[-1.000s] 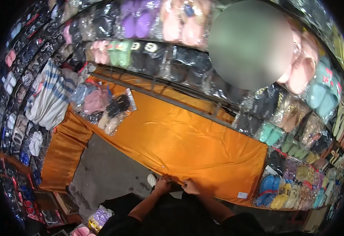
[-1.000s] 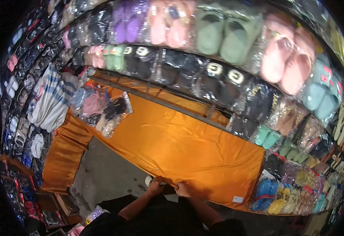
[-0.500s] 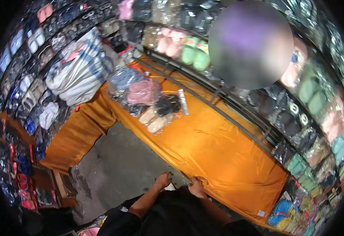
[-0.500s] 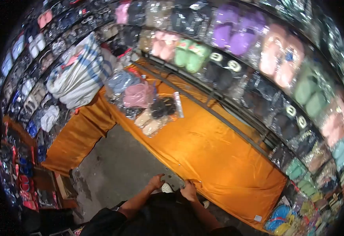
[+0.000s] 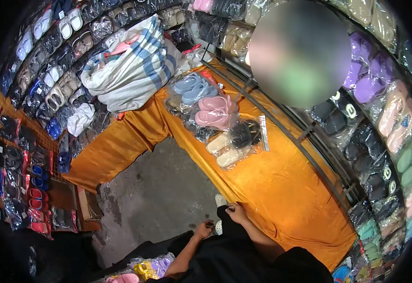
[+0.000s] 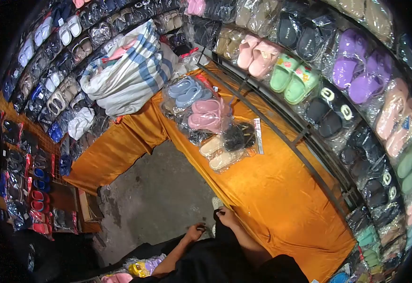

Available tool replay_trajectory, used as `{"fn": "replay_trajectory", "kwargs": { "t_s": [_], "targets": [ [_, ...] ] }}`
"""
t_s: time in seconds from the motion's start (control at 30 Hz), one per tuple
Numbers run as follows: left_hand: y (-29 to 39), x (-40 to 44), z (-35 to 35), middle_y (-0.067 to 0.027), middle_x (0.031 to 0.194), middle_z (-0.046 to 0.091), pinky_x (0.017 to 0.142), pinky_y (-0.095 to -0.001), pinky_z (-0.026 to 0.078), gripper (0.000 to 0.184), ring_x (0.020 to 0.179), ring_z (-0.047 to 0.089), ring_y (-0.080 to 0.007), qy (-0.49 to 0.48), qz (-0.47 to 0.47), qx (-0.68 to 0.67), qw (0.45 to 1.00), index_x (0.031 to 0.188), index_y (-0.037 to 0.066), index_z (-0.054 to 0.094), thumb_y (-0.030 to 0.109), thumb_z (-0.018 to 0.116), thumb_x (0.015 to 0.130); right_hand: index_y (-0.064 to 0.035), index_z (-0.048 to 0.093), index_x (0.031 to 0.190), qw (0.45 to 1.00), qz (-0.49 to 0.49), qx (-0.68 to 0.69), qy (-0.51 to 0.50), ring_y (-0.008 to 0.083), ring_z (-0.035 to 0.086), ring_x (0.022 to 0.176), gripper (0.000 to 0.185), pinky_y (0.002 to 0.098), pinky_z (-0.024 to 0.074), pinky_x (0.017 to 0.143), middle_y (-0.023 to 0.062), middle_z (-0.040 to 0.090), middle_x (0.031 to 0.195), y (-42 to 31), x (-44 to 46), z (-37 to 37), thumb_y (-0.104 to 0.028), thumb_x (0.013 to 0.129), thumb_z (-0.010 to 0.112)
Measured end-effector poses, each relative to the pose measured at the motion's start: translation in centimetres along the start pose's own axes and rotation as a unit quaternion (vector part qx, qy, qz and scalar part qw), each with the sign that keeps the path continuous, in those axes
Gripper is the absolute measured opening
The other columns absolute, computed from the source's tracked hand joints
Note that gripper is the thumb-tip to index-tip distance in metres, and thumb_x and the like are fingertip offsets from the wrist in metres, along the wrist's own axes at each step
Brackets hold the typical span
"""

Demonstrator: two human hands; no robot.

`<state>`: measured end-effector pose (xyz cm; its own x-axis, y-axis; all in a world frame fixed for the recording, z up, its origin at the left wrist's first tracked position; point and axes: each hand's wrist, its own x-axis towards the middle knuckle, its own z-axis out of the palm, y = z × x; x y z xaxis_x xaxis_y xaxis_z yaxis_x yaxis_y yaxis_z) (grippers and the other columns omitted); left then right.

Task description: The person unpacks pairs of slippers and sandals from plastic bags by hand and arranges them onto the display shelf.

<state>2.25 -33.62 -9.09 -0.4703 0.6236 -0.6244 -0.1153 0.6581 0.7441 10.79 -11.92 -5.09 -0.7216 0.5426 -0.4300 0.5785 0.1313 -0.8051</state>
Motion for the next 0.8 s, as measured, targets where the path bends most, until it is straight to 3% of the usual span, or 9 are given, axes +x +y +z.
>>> {"fn": "replay_trajectory", "kwargs": {
  "t_s": [0.1,0.37,0.43,0.5,0.57,0.6,0.67,0.77,0.8],
  "targets": [
    [0.8,2.4,-2.0,-0.0166,0.112,0.066,0.088,-0.0351,0.049,0.044,0.099,0.066,-0.0258,0.036,-0.012,0.046,0.998,0.123,0.004,0.058,0.020,0.067,0.083,0.0003,0.061,0.114,0.998,-0.029,0.061,0.013,0.0243,0.065,0.099,0.035,0.0340,0.0502,0.086,0.0162,0.067,0.107,-0.3,4.4,1.0,-0.015,0.083,0.069],
    [12.2,13.4,-8.7,-0.0179,0.115,0.064,0.087,-0.0361,0.050,0.044,0.099,0.066,-0.0284,0.026,0.036,0.075,0.996,0.122,0.002,0.058,0.023,0.064,0.084,-0.0013,0.055,0.121,0.982,0.047,0.170,0.071,0.0207,0.065,0.090,0.038,0.0302,0.0512,0.077,0.0121,0.066,0.104,-3.4,15.5,-2.4,-0.016,0.087,0.065],
    [14.1,16.6,-9.6,-0.0177,0.115,0.065,0.087,-0.0363,0.050,0.043,0.099,0.066,-0.0288,0.010,0.067,0.085,0.994,0.121,0.001,0.058,0.022,0.063,0.084,-0.0034,0.049,0.127,0.921,0.160,0.348,0.072,0.0222,0.066,0.091,0.045,0.0318,0.0519,0.074,0.0096,0.066,0.104,-8.8,16.0,-5.7,-0.019,0.087,0.064],
    [17.4,19.0,-10.3,-0.0174,0.115,0.065,0.087,-0.0362,0.050,0.042,0.099,0.066,-0.0287,-0.001,0.063,0.106,0.992,0.121,0.002,0.058,0.022,0.063,0.085,-0.0057,0.044,0.129,0.888,0.167,0.425,0.064,0.0251,0.066,0.095,0.049,0.0342,0.0526,0.076,0.0086,0.064,0.109,-8.1,19.2,-6.7,-0.023,0.088,0.063],
    [20.4,20.4,-10.8,-0.0181,0.112,0.065,0.088,-0.0361,0.050,0.040,0.102,0.065,-0.0293,0.000,0.084,0.122,0.989,0.120,0.000,0.057,0.020,0.060,0.086,-0.0073,0.046,0.130,0.802,0.171,0.569,0.056,0.0268,0.065,0.100,0.052,0.0355,0.0528,0.080,0.0090,0.061,0.118,-7.9,22.6,-7.2,-0.031,0.088,0.065],
    [20.8,21.1,-10.9,-0.0181,0.112,0.065,0.088,-0.0361,0.050,0.040,0.102,0.065,-0.0293,0.000,0.082,0.126,0.989,0.120,0.000,0.057,0.020,0.060,0.086,-0.0073,0.046,0.130,0.800,0.171,0.572,0.055,0.0268,0.065,0.100,0.052,0.0355,0.0528,0.080,0.0090,0.061,0.118,-8.2,24.1,-7.4,-0.031,0.088,0.065],
    [21.1,22.4,-10.8,-0.0136,0.107,0.067,0.087,-0.0340,0.049,0.031,0.100,0.063,-0.0209,-0.021,0.184,0.030,0.982,0.117,0.000,0.058,0.014,0.061,0.089,-0.0079,0.048,0.128,0.734,0.209,0.638,0.104,0.0275,0.063,0.104,0.051,0.0372,0.0524,0.084,0.0111,0.057,0.124,-8.8,26.5,-7.6,-0.035,0.088,0.066],
    [22.4,22.0,-10.7,-0.0114,0.106,0.067,0.088,-0.0330,0.048,0.029,0.099,0.062,-0.0191,-0.070,0.105,-0.014,0.992,0.117,0.002,0.058,0.013,0.061,0.090,-0.0071,0.050,0.126,0.706,0.291,0.631,0.135,0.0280,0.061,0.108,0.048,0.0379,0.0524,0.086,0.0128,0.056,0.125,-8.9,29.1,-7.8,-0.034,0.089,0.065],
    [22.5,21.6,-10.6,-0.0099,0.105,0.066,0.087,-0.0325,0.048,0.029,0.097,0.061,-0.0175,-0.066,0.137,-0.022,0.988,0.116,0.002,0.059,0.016,0.062,0.091,-0.0068,0.053,0.121,0.701,0.304,0.626,0.156,0.0268,0.062,0.103,0.041,0.0386,0.0531,0.085,0.0123,0.059,0.117,-9.0,29.8,-7.5,-0.030,0.090,0.065]
  ]
}}
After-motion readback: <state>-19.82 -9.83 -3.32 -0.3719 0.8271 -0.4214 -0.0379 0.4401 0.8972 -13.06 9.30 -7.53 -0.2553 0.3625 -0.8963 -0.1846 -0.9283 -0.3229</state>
